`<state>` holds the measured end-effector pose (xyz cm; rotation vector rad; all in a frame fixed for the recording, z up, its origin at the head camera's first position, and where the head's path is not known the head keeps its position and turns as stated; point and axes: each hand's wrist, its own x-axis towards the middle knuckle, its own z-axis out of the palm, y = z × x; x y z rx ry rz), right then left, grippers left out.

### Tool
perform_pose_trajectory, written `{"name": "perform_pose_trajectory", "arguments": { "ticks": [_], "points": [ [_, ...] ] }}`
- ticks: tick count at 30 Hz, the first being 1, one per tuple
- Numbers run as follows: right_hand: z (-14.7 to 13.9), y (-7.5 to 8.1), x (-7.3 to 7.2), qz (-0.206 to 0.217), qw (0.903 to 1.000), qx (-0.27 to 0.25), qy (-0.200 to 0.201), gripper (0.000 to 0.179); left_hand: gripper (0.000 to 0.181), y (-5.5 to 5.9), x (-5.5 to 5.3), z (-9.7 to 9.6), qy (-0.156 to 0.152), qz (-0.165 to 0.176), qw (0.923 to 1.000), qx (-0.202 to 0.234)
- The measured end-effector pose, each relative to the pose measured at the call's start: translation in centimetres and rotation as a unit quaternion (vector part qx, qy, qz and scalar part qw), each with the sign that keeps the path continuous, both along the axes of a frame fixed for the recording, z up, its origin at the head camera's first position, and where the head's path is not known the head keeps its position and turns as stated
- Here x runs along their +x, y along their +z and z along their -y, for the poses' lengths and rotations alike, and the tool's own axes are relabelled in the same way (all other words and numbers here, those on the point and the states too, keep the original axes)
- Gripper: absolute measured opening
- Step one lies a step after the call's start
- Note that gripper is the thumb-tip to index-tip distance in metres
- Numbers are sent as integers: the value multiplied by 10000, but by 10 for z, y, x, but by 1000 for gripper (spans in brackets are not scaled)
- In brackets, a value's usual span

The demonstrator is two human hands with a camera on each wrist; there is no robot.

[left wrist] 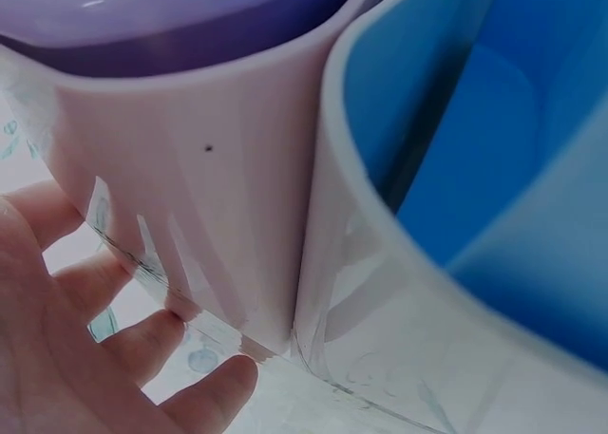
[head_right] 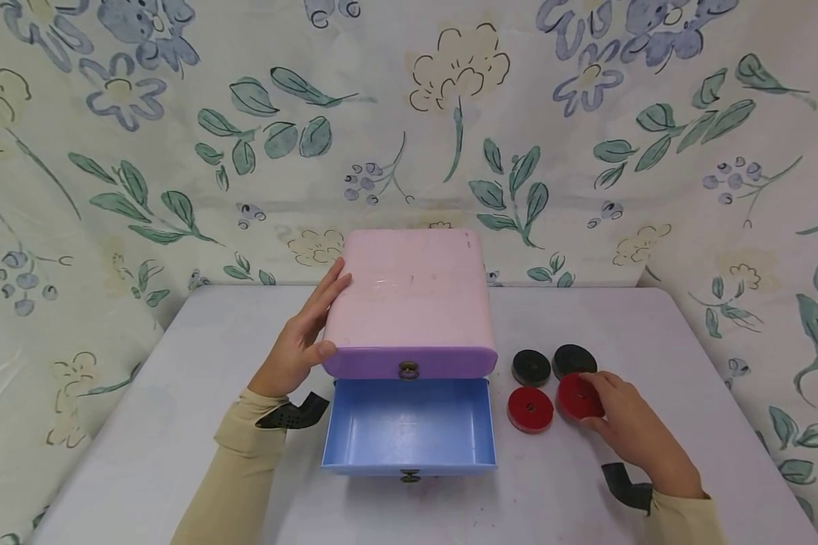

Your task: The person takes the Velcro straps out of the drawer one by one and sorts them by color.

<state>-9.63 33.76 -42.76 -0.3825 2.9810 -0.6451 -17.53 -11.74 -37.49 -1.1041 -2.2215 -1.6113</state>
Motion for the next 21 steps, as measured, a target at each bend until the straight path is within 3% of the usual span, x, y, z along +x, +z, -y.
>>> {"name": "perform_pose_trajectory", "arguments": {
  "ticks": [21],
  "points": [
    [2, -3, 0, 377, 9993, -12, -79, 65, 91, 1, 1, 0, 32, 38, 10000, -26]
  ]
}}
